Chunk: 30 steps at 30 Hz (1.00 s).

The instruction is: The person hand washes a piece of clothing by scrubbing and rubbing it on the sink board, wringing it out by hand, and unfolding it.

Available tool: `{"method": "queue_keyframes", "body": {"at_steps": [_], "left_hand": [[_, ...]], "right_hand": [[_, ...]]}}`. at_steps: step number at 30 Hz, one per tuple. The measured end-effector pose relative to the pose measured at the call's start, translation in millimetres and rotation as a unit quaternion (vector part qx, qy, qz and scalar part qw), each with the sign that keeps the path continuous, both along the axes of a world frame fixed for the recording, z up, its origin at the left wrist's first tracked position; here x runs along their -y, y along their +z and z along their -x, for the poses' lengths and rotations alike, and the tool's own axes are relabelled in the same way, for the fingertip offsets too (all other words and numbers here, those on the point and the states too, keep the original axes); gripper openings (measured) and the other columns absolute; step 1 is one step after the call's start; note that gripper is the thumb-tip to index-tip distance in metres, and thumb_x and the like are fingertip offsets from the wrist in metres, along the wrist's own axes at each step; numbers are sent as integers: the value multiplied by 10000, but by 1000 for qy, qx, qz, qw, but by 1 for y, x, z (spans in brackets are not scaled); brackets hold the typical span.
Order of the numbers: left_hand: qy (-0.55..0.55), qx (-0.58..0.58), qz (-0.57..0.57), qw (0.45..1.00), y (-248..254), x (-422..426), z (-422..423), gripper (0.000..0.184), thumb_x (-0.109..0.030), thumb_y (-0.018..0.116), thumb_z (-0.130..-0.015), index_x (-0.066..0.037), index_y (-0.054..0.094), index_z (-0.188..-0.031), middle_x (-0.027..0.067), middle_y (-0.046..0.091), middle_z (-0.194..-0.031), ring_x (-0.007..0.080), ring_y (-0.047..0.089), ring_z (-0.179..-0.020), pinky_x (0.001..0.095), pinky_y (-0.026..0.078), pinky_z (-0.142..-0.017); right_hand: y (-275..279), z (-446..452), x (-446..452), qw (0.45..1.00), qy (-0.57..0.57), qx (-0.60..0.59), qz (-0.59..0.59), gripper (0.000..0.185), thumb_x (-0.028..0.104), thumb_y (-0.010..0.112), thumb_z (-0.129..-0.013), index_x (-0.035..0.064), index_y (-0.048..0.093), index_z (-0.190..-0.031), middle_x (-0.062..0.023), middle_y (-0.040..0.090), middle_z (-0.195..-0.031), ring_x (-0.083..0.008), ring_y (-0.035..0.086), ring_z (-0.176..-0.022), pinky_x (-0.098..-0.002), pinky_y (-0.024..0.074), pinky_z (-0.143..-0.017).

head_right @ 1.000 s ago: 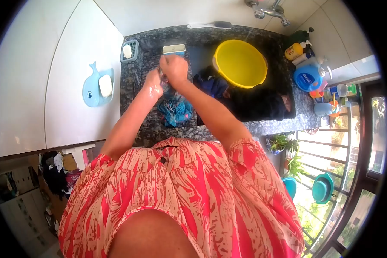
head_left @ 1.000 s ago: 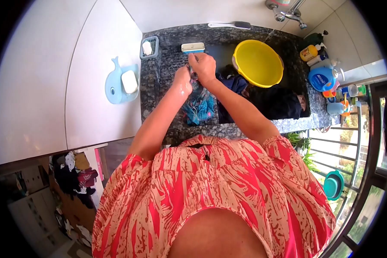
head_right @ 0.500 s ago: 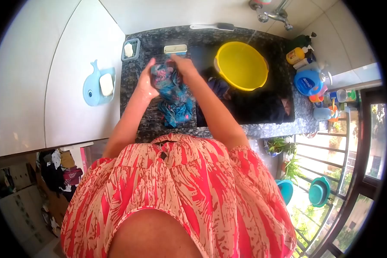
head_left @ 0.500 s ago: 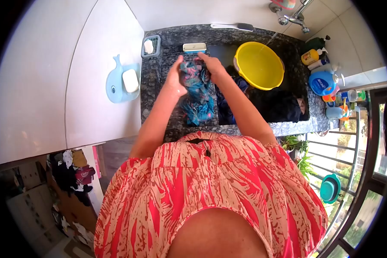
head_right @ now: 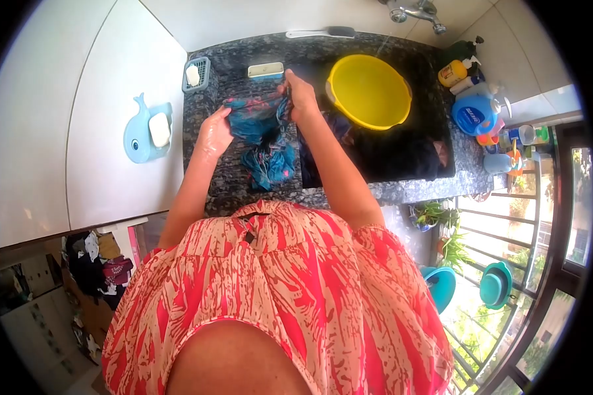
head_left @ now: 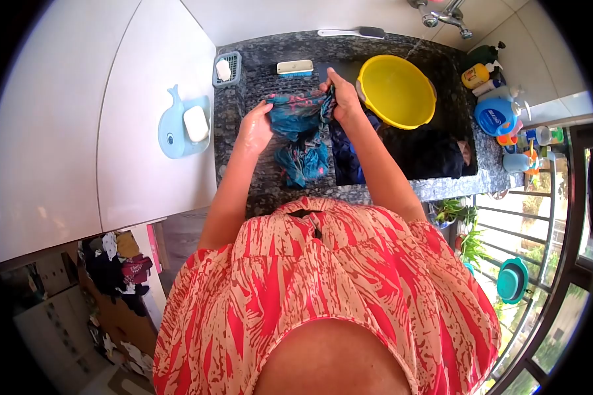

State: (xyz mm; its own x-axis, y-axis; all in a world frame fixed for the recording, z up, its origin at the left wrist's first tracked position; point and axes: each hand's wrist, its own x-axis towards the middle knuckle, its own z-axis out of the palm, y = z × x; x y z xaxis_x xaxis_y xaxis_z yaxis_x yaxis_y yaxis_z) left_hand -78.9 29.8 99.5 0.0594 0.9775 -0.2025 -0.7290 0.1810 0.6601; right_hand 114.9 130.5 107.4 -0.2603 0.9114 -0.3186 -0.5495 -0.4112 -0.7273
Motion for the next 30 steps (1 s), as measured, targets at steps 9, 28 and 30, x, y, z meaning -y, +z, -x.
{"method": "queue_keyframes", "body": {"at_steps": [9, 28, 30], "left_hand": [[51, 65, -64, 995, 2, -19, -1, 351, -144, 412, -943, 47, 504, -1223, 212, 560, -1270, 326, 534, -1176, 454, 385, -1043], [-172, -735, -96, 649, 16, 12, -4, 568, -484, 691, -810, -23, 632, -1135, 214, 634, -1118, 353, 617, -1046, 394, 469, -898], [-120, -773, -101, 615, 14, 15, -5, 562, -477, 697, -802, -3, 634, -1098, 214, 640, -1078, 359, 624, -1014, 400, 477, -878]], "right_hand": [[-14, -1, 7, 908, 66, 272, -312, 316, 320, 670, -859, 6, 635, -876, -87, 627, -766, -234, 629, -778, -327, 492, -698], [-40, -114, 28, 994, 38, 6, -106, 273, 143, 746, -759, 119, 586, -979, 19, 608, -871, -97, 550, -769, -248, 399, -637], [-40, -114, 26, 991, 30, -34, -125, 201, 90, 722, -788, 85, 581, -931, -19, 653, -950, -118, 601, -848, -262, 463, -737]]}}
